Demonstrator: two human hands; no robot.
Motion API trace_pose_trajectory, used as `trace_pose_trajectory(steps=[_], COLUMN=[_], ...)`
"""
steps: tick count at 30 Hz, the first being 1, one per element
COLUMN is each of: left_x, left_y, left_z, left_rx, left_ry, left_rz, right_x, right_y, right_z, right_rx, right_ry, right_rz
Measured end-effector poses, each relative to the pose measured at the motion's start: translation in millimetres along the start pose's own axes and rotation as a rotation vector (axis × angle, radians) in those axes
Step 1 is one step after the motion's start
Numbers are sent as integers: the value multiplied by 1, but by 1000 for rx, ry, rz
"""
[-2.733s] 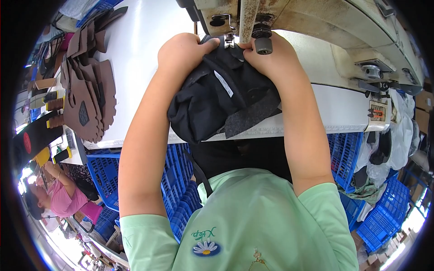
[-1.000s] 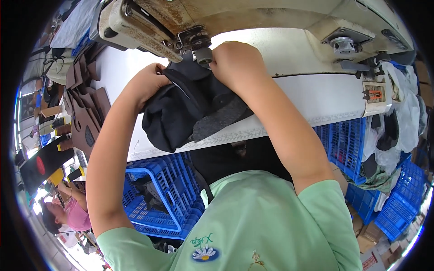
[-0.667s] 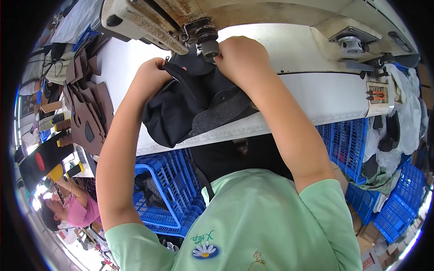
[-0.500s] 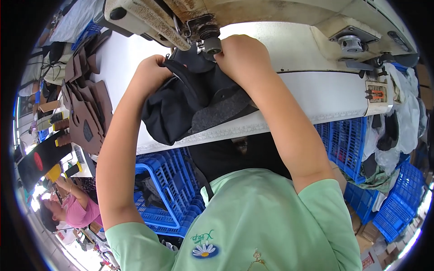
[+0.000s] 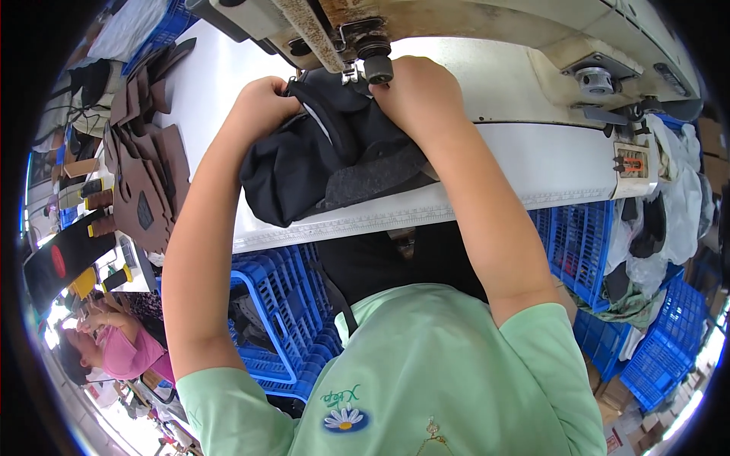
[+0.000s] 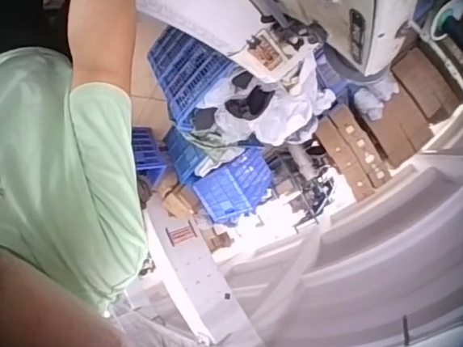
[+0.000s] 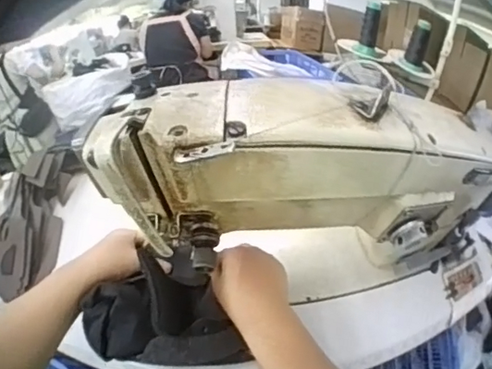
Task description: Operator uses an industrial sewing machine to stitch together components of a black shoe upper.
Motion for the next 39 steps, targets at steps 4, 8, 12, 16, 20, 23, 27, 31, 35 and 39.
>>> trace_pose_trajectory(steps=[4, 8, 12, 16, 20, 23, 27, 31, 35, 39], left_x=[8, 10, 8, 8, 4, -1, 0, 17, 21, 43], left_y=[-1, -6, -11, -19, -25, -45, -55, -51, -53, -40], left_z=[-6, -6, -5, -4, -2, -1, -3, -3, -5, -16], left_rx=[29, -8, -18, 11, -26, 38, 8, -32, -104, -187], left_ry=[-58, -21, -68, -84, -73, -86, -76, -98, -141, -335], left_rz=[33, 13, 28, 126, 69, 291, 358, 386, 356, 382], right_x=[-1, 1, 1, 0, 3, 1, -1, 3, -3, -4], right_y=[-2, -3, -2, -1, -2, -4, -4, -3, -2, 3], right_z=[-1, 0, 2, 2, 6, 10, 12, 13, 8, -1], right_rx=[77, 127, 99, 144, 132, 167, 172, 179, 201, 144], right_ry=[-27, -41, -42, -8, -17, 0, -17, -16, 29, 46], right_rz=[-6, 4, 15, 4, 14, -22, -22, -3, -50, -68])
Point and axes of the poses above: each hand's wrist, its own y-axis away from the middle knuckle, its own z-axis out of the palm, x = y × z, the point moved 8 cm from there along -y, towards the middle knuckle, and after that the axes turned 12 degrees about x, right-handed, at the moved point
